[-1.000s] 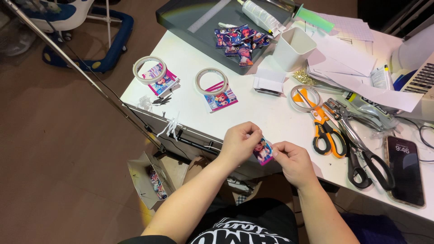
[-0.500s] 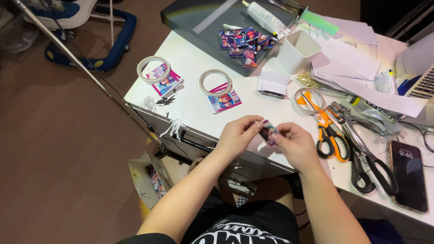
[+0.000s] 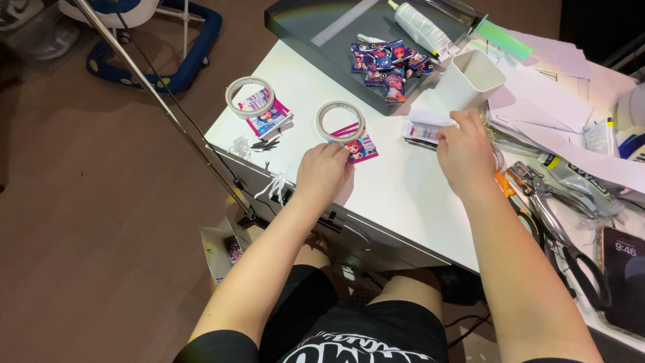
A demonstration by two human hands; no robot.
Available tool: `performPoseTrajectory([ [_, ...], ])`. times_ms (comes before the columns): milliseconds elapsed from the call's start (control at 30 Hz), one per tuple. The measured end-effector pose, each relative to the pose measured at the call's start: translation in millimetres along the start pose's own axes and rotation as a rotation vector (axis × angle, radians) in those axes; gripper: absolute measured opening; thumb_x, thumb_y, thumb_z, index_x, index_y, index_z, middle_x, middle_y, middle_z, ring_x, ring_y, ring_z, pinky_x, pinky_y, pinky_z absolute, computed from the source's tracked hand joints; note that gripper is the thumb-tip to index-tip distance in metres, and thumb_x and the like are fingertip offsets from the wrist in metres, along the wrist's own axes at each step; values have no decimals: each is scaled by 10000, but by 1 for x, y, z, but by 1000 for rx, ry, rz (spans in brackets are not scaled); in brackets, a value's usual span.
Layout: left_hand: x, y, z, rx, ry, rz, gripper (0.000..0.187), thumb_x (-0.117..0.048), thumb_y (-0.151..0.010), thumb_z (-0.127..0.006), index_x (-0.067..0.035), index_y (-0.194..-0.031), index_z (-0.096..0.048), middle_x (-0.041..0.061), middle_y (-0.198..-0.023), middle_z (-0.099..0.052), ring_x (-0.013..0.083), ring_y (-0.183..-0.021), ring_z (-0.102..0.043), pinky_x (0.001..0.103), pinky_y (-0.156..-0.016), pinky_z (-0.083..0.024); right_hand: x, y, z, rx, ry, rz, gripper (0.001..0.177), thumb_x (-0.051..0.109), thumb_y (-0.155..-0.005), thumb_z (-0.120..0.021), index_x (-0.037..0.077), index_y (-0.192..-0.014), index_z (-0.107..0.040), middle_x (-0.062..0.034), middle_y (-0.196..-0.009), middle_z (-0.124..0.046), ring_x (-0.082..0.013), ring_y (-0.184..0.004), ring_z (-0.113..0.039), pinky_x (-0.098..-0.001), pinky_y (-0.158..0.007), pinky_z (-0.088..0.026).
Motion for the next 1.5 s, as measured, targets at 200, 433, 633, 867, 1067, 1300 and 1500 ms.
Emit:
performPoseTrajectory([
  [200,0,-7,0,70,-22,-63,248,-244,-876,-747,-134,-1098,-754,54,-983,-755,248,-975,-728,341,-831,-578,38,29,2,-3,-54,-12,112,151,-822,-785,110,-926,-777,-146,-1226,-695,-439,-1233,-618,-501,-1038,-519],
  [433,-21,-33,68,39,28,-54,260,-61,-907,-693,-113,-1161,-703,53,-798,-746,204,-760,-753,294,-707,-609,74,52,21,20,-304,-130,83,132,-847,-796,125,-927,-773,-94,-1174,-722,-386,-1227,-626,-442,-1016,-534],
  [633,-14,-22,43,89,202,-9,203,-42,-931,-671,-99,-1123,-701,62,-802,-724,228,-777,-738,304,-719,-596,82,66,22,84,-493,-281,95,120,-856,-801,104,-946,-774,-84,-1072,-747,-333,-1196,-652,-346,-886,-607],
  [867,-40,-12,48,-1,-30,-229,270,-3,-838,-745,-69,-1097,-703,49,-774,-652,214,-741,-681,313,-683,-537,86,86,15,45,-490,-217,63,155,-858,-808,140,-907,-771,-24,-986,-760,-274,-1122,-682,-373,-935,-591],
  [1067,-42,-7,41,-58,-56,-284,219,-36,-862,-696,-96,-1072,-687,46,-790,-619,231,-759,-657,331,-690,-518,94,87,16,7,-407,-139,58,183,-849,-803,168,-885,-760,10,-932,-757,-236,-1070,-702,-365,-927,-567],
  [1300,-31,-4,34,-17,-37,-240,78,-102,-875,-732,-174,-907,-736,-13,-761,-609,181,-731,-642,318,-688,-471,106,83,25,4,-339,-86,51,170,-850,-787,140,-869,-751,-20,-907,-746,-255,-1027,-710,-386,-866,-571],
  [1500,-20,-6,34,19,-5,-87,92,-186,-962,-659,-227,-992,-736,-59,-780,-695,148,-793,-721,305,-814,-488,104,85,24,-20,-337,-87,47,177,-850,-788,148,-859,-752,-10,-896,-750,-247,-1020,-710,-378,-865,-566],
])
Point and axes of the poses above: each hand's wrist, its own y-axis away from the middle knuckle, its own z-axis out of the back of the hand, x = y × z, the point moved 8 cm from there along -y, towards the middle knuckle
